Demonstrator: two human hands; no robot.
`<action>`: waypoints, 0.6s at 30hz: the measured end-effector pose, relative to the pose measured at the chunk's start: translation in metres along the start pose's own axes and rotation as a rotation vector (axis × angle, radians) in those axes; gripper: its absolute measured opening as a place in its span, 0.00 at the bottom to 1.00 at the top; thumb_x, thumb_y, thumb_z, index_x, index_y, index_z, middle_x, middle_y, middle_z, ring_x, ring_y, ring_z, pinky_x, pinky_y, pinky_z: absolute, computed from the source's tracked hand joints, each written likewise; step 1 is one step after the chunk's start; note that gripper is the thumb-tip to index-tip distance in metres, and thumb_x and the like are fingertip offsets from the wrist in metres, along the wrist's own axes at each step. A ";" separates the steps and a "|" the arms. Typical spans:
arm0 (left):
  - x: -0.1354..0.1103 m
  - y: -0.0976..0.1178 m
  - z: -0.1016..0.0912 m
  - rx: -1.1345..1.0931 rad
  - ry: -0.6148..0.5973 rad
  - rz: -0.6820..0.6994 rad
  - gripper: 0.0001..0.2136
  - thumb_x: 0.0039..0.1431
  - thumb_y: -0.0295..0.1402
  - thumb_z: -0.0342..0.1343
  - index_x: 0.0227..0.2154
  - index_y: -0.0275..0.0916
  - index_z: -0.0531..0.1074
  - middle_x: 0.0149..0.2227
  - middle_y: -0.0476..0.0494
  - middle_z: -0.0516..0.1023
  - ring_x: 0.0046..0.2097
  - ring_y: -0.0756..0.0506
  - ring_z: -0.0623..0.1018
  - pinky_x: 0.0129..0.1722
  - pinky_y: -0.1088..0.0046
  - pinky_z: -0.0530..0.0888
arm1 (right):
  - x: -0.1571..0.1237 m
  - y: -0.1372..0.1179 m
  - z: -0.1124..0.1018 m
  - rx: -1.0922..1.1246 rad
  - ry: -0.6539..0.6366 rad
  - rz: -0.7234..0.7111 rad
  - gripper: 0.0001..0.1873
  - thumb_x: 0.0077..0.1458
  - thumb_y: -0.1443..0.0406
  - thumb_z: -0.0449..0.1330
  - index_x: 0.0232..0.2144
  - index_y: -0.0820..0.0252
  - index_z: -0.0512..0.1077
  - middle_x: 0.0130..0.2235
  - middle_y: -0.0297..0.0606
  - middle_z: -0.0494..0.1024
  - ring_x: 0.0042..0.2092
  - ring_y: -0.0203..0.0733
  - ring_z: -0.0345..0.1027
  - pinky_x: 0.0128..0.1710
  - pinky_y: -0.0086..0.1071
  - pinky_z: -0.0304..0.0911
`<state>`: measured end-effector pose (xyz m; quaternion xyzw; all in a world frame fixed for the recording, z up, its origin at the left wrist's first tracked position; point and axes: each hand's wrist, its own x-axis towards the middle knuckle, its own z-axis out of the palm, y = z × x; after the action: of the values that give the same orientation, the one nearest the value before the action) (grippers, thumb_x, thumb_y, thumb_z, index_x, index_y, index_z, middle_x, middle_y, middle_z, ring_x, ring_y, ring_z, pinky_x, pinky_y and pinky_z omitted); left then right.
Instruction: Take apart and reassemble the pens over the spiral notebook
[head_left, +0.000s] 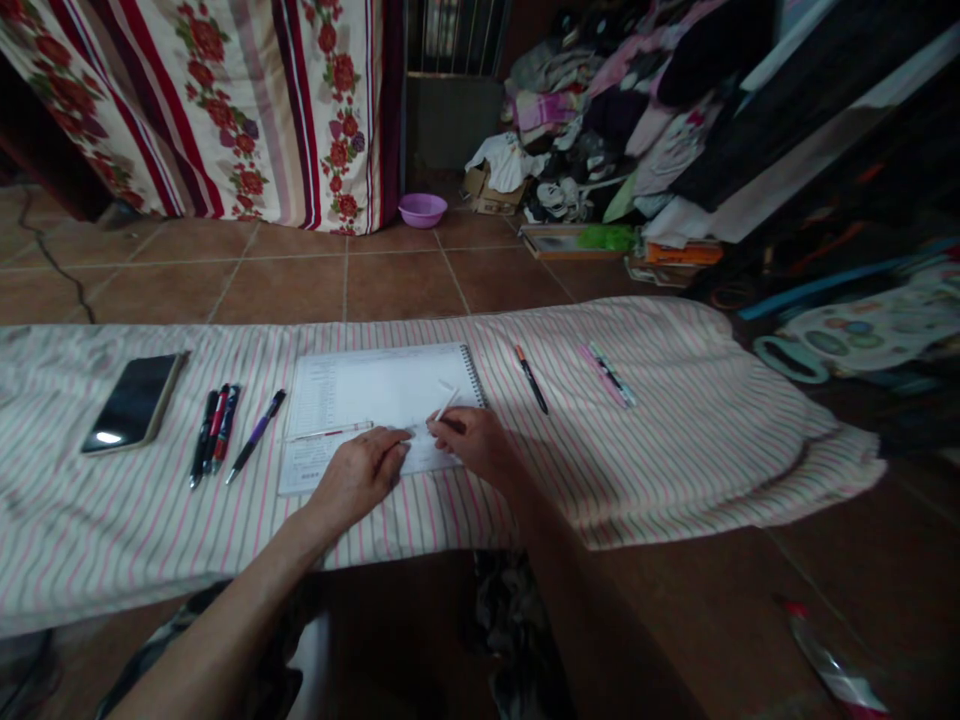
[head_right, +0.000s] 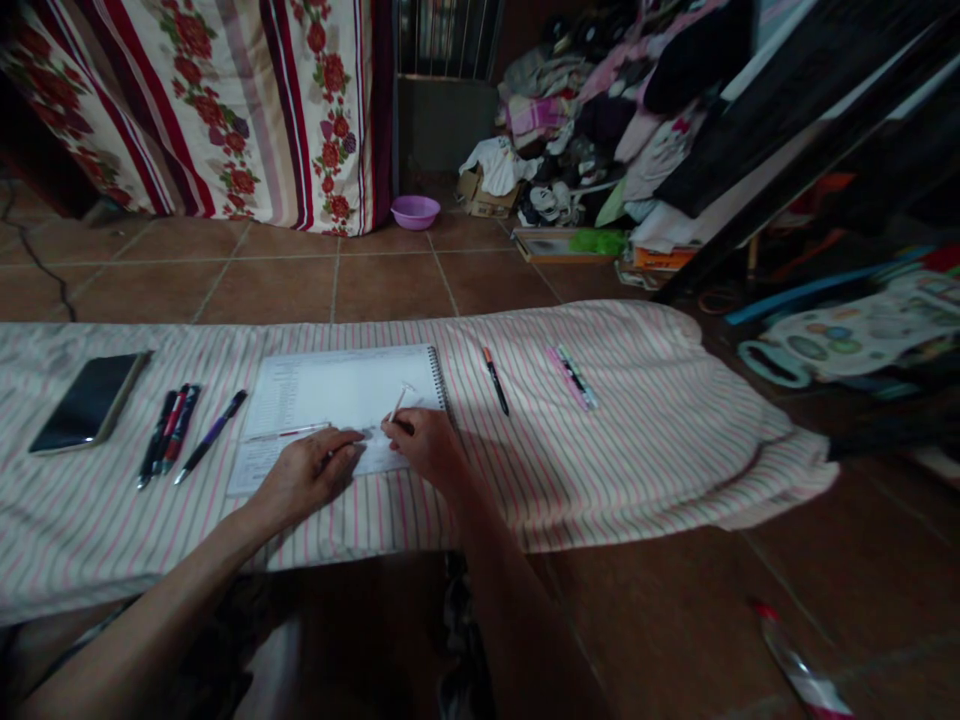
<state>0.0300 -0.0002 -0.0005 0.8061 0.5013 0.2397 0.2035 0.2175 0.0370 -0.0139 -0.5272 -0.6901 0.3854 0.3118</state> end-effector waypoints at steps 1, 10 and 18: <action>0.000 0.000 0.000 0.003 0.002 0.002 0.12 0.60 0.32 0.45 0.41 0.36 0.72 0.34 0.43 0.77 0.37 0.47 0.76 0.36 0.72 0.72 | 0.000 0.000 0.000 -0.007 -0.002 -0.001 0.10 0.52 0.63 0.55 0.27 0.62 0.74 0.20 0.34 0.75 0.23 0.35 0.71 0.24 0.24 0.61; 0.000 -0.001 0.001 0.000 0.022 0.009 0.12 0.59 0.32 0.46 0.40 0.37 0.72 0.34 0.43 0.78 0.36 0.47 0.76 0.36 0.72 0.72 | 0.000 -0.005 -0.006 -0.074 0.011 0.032 0.12 0.52 0.63 0.55 0.21 0.63 0.72 0.18 0.34 0.74 0.22 0.34 0.70 0.21 0.23 0.59; 0.000 -0.001 0.000 -0.003 0.009 0.007 0.12 0.60 0.32 0.45 0.40 0.36 0.72 0.35 0.42 0.78 0.37 0.47 0.76 0.37 0.71 0.72 | 0.001 -0.006 -0.007 -0.079 -0.048 0.018 0.12 0.52 0.63 0.54 0.22 0.63 0.72 0.19 0.34 0.74 0.22 0.35 0.70 0.22 0.24 0.59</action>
<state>0.0293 0.0007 -0.0017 0.8066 0.4989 0.2446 0.2015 0.2204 0.0380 -0.0048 -0.5358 -0.7075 0.3730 0.2706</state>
